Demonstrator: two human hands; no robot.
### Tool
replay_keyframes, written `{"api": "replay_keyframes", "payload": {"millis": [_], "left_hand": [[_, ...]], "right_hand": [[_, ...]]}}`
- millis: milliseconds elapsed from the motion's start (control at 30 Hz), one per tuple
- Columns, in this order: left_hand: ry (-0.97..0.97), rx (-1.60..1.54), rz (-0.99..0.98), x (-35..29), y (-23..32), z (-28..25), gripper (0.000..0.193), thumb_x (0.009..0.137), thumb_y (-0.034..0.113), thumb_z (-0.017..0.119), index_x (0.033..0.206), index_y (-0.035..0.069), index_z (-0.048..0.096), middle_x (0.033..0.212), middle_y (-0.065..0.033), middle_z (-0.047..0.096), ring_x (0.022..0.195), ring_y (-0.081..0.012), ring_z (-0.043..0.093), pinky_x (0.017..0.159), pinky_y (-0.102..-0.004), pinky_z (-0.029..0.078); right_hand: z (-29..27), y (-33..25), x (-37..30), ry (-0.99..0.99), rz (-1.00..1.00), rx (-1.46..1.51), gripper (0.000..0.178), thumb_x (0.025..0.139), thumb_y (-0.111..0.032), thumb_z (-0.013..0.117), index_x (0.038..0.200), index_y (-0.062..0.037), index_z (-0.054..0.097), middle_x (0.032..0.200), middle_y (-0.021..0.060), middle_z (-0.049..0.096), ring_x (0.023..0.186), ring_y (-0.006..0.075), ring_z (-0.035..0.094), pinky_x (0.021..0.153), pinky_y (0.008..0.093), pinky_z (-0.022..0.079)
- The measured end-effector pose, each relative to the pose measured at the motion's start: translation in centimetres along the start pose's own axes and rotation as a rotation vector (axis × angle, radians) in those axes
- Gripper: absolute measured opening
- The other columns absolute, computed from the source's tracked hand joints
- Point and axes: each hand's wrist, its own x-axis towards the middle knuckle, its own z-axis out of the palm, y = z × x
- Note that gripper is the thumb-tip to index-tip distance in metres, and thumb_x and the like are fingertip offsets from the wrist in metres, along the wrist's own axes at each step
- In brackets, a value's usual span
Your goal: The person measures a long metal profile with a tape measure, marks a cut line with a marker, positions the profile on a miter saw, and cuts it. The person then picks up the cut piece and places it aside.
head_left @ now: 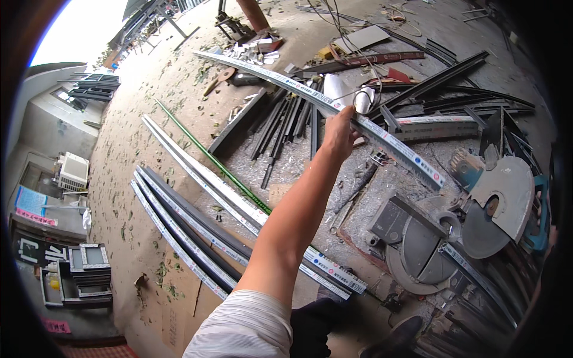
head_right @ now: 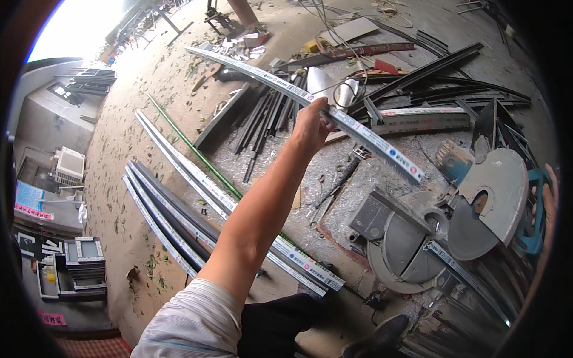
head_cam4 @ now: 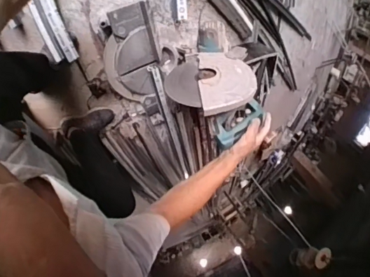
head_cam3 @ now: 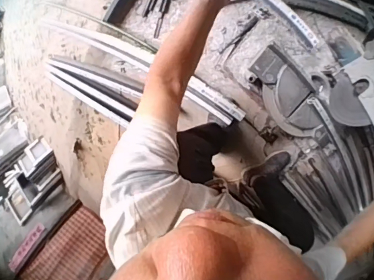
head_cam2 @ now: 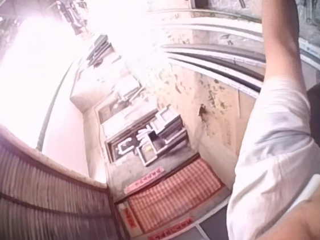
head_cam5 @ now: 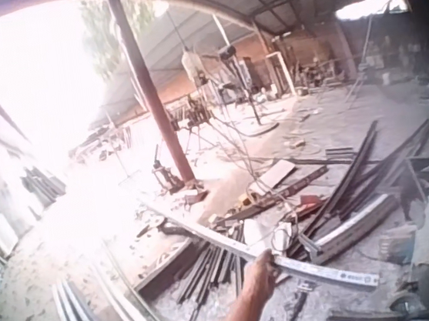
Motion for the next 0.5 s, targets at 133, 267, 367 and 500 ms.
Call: {"api": "replay_keyframes", "payload": {"millis": [133,267,367,500], "left_hand": [[0.158,0.112,-0.156,2.8,-3.3,1.6,0.033,0.102,0.018,0.068,0.126,-0.001,0.056,0.100,-0.0089,0.064,0.080,-0.0244,0.067,0.076,-0.0423,0.063],[0.144,0.193,-0.057,5.6,-5.4,-1.2,0.027,0.099,0.025,0.071,0.107,0.000,0.063,0.092,-0.0105,0.063,0.079,-0.0275,0.065,0.069,-0.0464,0.059],[-0.001,0.176,-0.103,5.7,-5.0,-0.5,0.022,0.101,0.019,0.067,0.105,-0.002,0.062,0.096,-0.0115,0.062,0.083,-0.0286,0.066,0.076,-0.0477,0.064],[0.075,0.248,-0.062,6.8,-5.7,-0.8,0.026,0.102,0.019,0.068,0.107,-0.005,0.061,0.099,-0.0121,0.063,0.087,-0.0276,0.068,0.083,-0.0485,0.065]], "right_hand": [[-1.6,2.8,-0.2,0.224,-0.109,-0.376,0.053,0.114,-0.036,0.051,0.163,-0.0208,0.042,0.103,-0.0033,0.066,0.065,-0.0008,0.054,0.049,0.0141,0.042],[-0.4,2.8,0.6,0.077,-0.072,-0.173,0.053,0.114,-0.032,0.051,0.164,-0.0177,0.041,0.102,-0.0020,0.067,0.066,-0.0008,0.056,0.048,0.0144,0.045],[-0.4,1.4,0.3,0.074,-0.055,-0.185,0.054,0.113,-0.031,0.053,0.163,-0.0139,0.042,0.103,0.0007,0.068,0.067,0.0006,0.058,0.048,0.0153,0.048],[0.5,0.7,0.0,0.079,-0.038,-0.187,0.054,0.113,-0.032,0.053,0.163,-0.0138,0.042,0.106,0.0004,0.067,0.068,0.0006,0.056,0.050,0.0141,0.046]]}}
